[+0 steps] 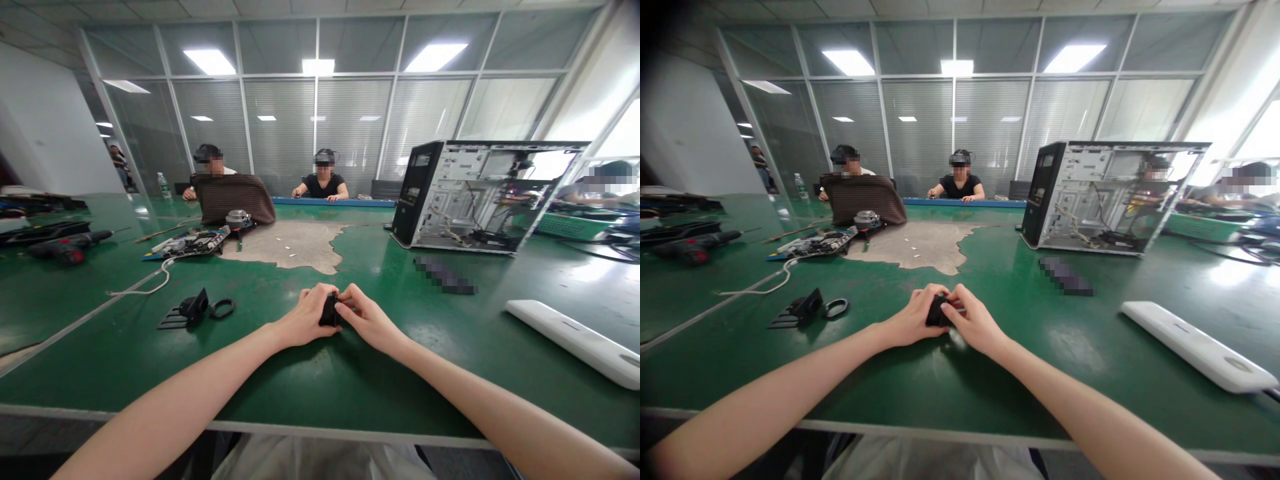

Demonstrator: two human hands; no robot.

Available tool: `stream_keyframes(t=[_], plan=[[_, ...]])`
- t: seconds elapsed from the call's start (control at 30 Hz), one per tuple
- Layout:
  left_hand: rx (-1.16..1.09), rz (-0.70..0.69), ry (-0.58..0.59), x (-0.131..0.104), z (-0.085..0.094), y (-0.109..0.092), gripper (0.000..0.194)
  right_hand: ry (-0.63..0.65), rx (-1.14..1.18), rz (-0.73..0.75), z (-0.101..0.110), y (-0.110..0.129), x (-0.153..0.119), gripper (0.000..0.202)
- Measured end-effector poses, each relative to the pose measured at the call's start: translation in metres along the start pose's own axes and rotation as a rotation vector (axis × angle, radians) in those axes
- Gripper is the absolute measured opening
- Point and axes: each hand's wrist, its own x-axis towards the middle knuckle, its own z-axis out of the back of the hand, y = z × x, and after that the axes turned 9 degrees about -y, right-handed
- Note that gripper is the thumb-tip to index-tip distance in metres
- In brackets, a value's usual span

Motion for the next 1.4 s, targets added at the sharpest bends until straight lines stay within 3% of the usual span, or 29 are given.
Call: stream_keyframes(t=[0.13, 0.23, 0.5, 0.63, 0.8, 0.97, 1.1, 1.23, 1.4], plan=[[0.0, 0.0, 0.005, 0.0, 0.0, 0.0, 0.06, -0.018, 0.063, -0.098, -0.001, -0.009, 0.008, 0.022], [-0.009, 0.0, 0.013, 0.001, 0.001, 0.0, 0.059, 0.043, 0.117, -0.197, 0.0, -0.011, 0.008, 0.027], [-0.001, -0.003, 0.009, 0.001, 0.0, 0.001, 0.058, 0.06, 0.027, -0.01, 0.002, -0.001, -0.001, 0.019], [0.002, -0.009, 0.0, 0.001, -0.002, 0.001, 0.06, -0.014, 0.056, -0.057, 0.0, -0.006, 0.005, 0.02], [-0.006, -0.014, 0.007, 0.001, 0.0, 0.0, 0.059, 0.037, 0.15, -0.227, 0.0, -0.01, 0.007, 0.026], [-0.006, -0.001, 0.004, 0.001, 0.0, -0.001, 0.058, 0.077, 0.104, -0.093, 0.002, -0.001, 0.0, 0.026], [-0.003, 0.0, 0.004, 0.001, -0.001, 0.0, 0.06, 0.038, 0.061, -0.043, 0.002, -0.002, 0.001, 0.019], [-0.003, -0.008, 0.004, 0.001, -0.001, 0.0, 0.06, 0.001, 0.073, -0.078, 0.0, -0.009, 0.007, 0.019], [0.004, -0.023, 0.007, 0.001, 0.001, 0.0, 0.06, 0.054, 0.117, -0.147, 0.001, -0.007, 0.005, 0.021]])
